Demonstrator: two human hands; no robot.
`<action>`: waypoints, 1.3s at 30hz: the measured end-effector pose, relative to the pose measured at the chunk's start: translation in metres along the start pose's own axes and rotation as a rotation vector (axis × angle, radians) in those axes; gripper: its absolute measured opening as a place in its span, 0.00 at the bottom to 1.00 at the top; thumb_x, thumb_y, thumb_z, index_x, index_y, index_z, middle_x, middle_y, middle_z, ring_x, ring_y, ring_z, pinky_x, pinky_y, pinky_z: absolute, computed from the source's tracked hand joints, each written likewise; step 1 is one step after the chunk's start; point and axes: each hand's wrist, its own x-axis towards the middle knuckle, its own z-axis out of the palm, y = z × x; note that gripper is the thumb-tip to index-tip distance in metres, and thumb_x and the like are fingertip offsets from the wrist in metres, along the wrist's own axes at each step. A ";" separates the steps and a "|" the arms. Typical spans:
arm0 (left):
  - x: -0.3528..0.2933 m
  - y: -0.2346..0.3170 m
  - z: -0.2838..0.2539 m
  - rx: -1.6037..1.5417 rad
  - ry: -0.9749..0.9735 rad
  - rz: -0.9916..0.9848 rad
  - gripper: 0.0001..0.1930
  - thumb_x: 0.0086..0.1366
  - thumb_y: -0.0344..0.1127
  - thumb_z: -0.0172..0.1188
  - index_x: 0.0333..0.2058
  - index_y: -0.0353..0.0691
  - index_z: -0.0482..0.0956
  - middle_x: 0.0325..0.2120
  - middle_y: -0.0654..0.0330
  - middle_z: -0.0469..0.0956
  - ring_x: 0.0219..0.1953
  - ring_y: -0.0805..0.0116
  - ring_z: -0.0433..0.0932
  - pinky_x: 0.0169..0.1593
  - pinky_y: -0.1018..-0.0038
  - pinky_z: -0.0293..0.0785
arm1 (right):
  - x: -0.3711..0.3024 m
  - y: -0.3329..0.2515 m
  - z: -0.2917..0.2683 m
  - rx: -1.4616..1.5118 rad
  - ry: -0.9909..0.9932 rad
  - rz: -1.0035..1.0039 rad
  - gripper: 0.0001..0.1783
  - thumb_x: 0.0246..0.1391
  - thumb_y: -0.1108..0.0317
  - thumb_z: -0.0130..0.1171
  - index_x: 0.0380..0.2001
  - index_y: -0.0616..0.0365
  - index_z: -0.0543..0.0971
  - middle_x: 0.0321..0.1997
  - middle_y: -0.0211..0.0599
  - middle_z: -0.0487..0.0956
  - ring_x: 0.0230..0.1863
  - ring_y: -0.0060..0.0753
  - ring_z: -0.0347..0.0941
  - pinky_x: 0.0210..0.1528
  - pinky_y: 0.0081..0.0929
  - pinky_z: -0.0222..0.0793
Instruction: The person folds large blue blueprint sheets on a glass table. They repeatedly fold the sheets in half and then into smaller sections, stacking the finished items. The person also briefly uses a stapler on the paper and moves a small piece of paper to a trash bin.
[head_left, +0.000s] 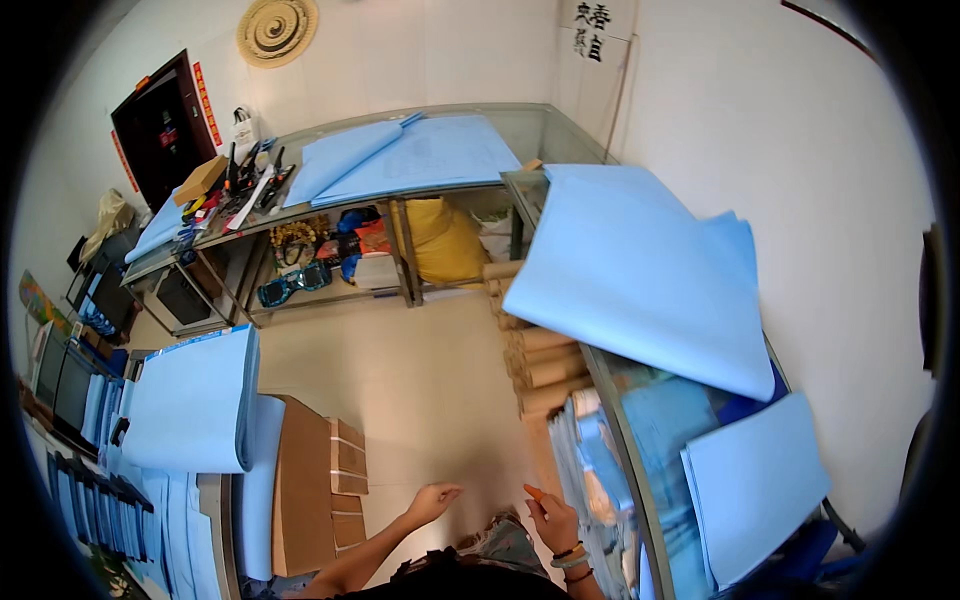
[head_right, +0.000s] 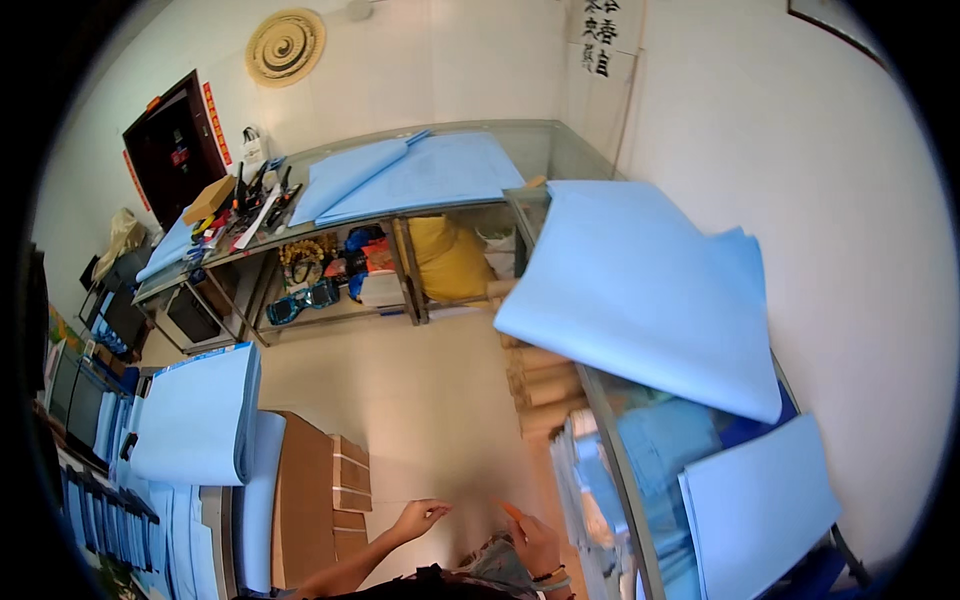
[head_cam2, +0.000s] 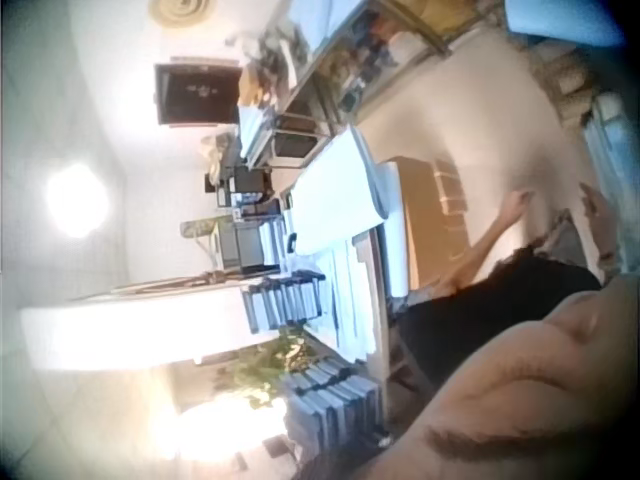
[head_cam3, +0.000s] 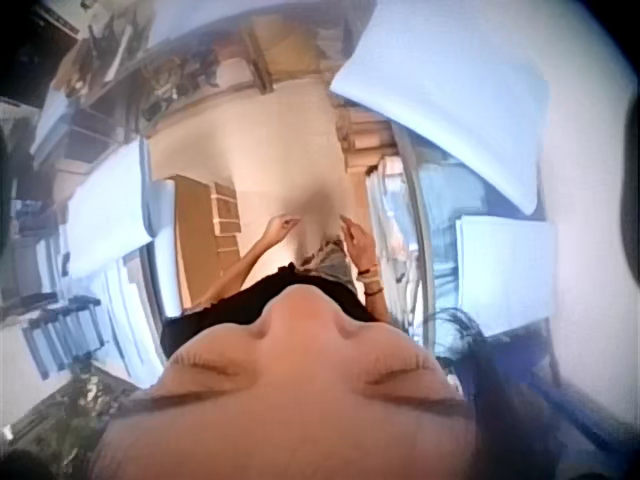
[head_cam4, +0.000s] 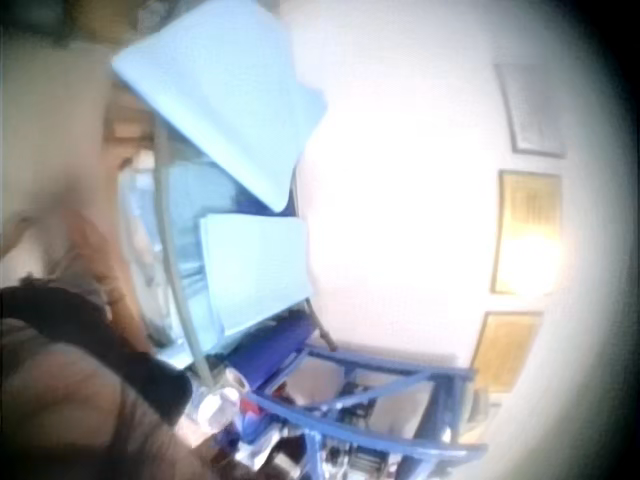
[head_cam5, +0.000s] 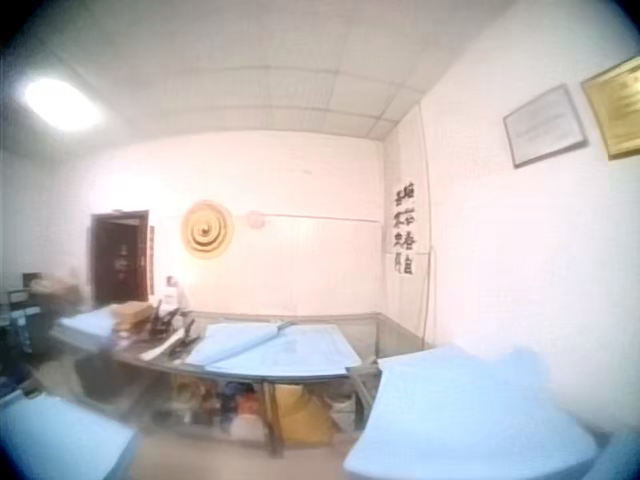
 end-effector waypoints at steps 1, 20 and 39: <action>0.020 0.003 -0.012 0.013 0.012 0.011 0.10 0.65 0.33 0.55 0.42 0.38 0.81 0.37 0.56 0.83 0.37 0.64 0.82 0.42 0.70 0.77 | 0.018 0.005 0.006 -0.032 -0.020 -0.014 0.10 0.54 0.71 0.60 0.41 0.58 0.81 0.35 0.37 0.82 0.22 0.29 0.77 0.24 0.24 0.71; 0.171 -0.062 -0.220 -0.272 0.781 -0.331 0.10 0.66 0.30 0.54 0.42 0.32 0.80 0.35 0.54 0.82 0.38 0.65 0.82 0.42 0.71 0.78 | 0.504 -0.054 0.139 0.306 -0.211 -0.437 0.17 0.55 0.70 0.57 0.49 0.51 0.79 0.33 0.43 0.80 0.28 0.44 0.75 0.31 0.33 0.71; 0.528 -0.155 -0.566 -0.207 0.530 -0.120 0.11 0.67 0.27 0.52 0.44 0.30 0.78 0.36 0.53 0.81 0.38 0.69 0.81 0.44 0.75 0.77 | 0.794 -0.039 0.265 -0.047 0.056 -0.173 0.12 0.58 0.68 0.53 0.41 0.63 0.79 0.33 0.47 0.78 0.34 0.50 0.73 0.37 0.38 0.69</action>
